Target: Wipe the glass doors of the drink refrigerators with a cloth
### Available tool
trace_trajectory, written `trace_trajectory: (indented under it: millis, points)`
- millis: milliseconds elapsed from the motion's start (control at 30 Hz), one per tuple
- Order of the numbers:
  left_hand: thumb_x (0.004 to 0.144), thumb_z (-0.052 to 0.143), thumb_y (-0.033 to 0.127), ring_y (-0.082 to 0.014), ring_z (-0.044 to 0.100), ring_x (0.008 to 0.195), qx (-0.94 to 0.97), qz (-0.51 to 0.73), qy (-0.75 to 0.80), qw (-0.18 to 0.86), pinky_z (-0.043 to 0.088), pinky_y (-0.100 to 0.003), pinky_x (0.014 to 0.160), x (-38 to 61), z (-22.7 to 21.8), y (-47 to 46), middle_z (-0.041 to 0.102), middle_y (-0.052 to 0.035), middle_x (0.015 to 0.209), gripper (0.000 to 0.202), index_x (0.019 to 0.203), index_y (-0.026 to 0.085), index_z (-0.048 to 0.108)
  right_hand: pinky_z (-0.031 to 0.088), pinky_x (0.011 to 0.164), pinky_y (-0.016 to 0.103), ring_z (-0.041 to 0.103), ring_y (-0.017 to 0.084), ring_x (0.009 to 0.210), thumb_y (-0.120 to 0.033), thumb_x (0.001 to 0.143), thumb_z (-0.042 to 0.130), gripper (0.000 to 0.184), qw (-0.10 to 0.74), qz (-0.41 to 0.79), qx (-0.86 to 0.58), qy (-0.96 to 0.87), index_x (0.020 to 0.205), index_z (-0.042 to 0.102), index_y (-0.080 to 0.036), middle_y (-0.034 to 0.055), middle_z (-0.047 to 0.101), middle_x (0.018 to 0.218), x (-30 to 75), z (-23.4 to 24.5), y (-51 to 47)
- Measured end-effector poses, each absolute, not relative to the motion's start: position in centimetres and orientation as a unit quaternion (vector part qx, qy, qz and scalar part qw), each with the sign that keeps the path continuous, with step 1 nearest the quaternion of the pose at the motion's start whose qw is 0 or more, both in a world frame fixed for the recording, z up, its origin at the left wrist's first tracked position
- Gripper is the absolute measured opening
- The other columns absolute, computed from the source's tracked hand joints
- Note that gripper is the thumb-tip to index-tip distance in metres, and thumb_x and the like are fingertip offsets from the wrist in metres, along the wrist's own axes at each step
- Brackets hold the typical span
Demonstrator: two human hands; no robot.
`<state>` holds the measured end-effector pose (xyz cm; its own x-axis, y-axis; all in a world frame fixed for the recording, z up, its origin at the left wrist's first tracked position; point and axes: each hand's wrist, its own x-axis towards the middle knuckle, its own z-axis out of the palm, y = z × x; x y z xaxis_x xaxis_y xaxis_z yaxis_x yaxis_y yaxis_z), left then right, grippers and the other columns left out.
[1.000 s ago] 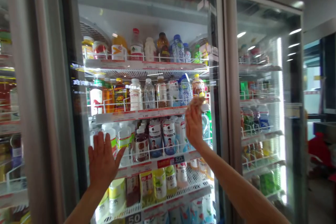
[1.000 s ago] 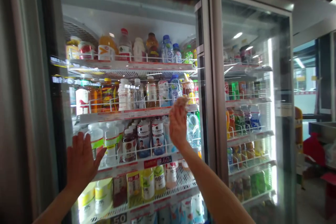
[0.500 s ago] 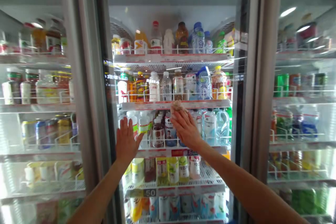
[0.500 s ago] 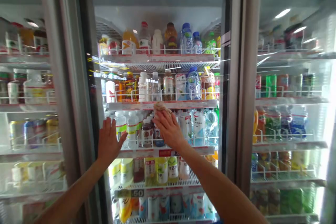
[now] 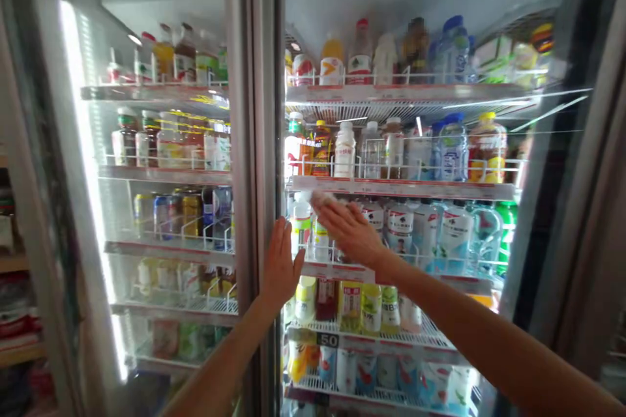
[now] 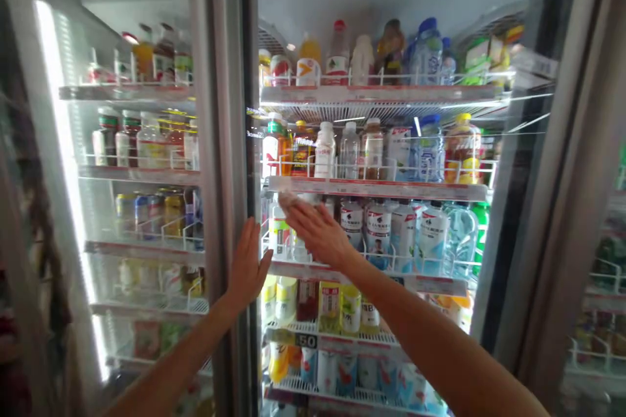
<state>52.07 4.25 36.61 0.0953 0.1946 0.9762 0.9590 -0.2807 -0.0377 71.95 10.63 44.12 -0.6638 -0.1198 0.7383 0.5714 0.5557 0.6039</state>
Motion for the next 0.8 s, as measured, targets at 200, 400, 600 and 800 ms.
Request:
trace_trajectory:
  millis: [200, 400, 600, 800]
  points:
    - [0.092, 0.036, 0.025, -0.0213, 0.017, 0.141, -0.657, -0.54, -0.405, 0.336, 0.028, -0.042, 0.112, 51.1, 37.0, 3.3, 0.021, -0.0151, 0.151, 0.06, 0.146, 0.019, 0.009, 0.012, 0.116, 0.051, 0.008, 0.023, 0.143, -0.019, 0.088, 0.039, 0.053, 0.468, -0.386, -0.242, -0.757, 0.141, 0.032, -0.015, 0.0075, 0.026, 0.151, 66.0, 48.4, 10.6]
    - [0.092, 0.034, 0.027, -0.0228, 0.018, 0.141, -0.688, -0.567, -0.355, 0.281, 0.029, -0.046, 0.111, 50.8, 36.2, 2.6, 0.02, -0.0149, 0.151, 0.059, 0.146, 0.02, 0.009, 0.024, 0.115, 0.041, 0.043, 0.021, 0.127, -0.016, 0.081, 0.05, 0.038, 0.288, -0.405, -0.003, -0.868, 0.118, 0.059, -0.017, 0.0076, 0.062, 0.122, 64.8, 34.5, 9.1]
    - [0.093, 0.031, 0.034, -0.0236, 0.016, 0.141, -0.698, -0.562, -0.363, 0.254, 0.027, -0.048, 0.112, 51.5, 36.6, 3.0, 0.019, -0.0144, 0.152, 0.058, 0.145, 0.023, 0.006, 0.006, 0.115, 0.052, 0.03, 0.023, 0.136, -0.003, 0.08, 0.044, 0.055, 0.371, -0.468, -0.144, -0.789, 0.134, 0.045, -0.015, 0.01, 0.047, 0.139, 69.8, 41.5, 9.7]
    - [0.094, 0.027, 0.035, -0.0214, 0.012, 0.142, -0.663, -0.567, -0.388, 0.297, 0.025, -0.047, 0.113, 53.1, 38.3, 4.6, 0.017, -0.0133, 0.152, 0.056, 0.144, 0.024, 0.004, 0.015, 0.115, 0.049, 0.02, 0.018, 0.141, -0.015, 0.088, 0.039, 0.053, 0.37, -0.429, -0.115, -0.816, 0.14, 0.036, -0.024, 0.0037, 0.043, 0.143, 72.1, 42.4, 10.8]
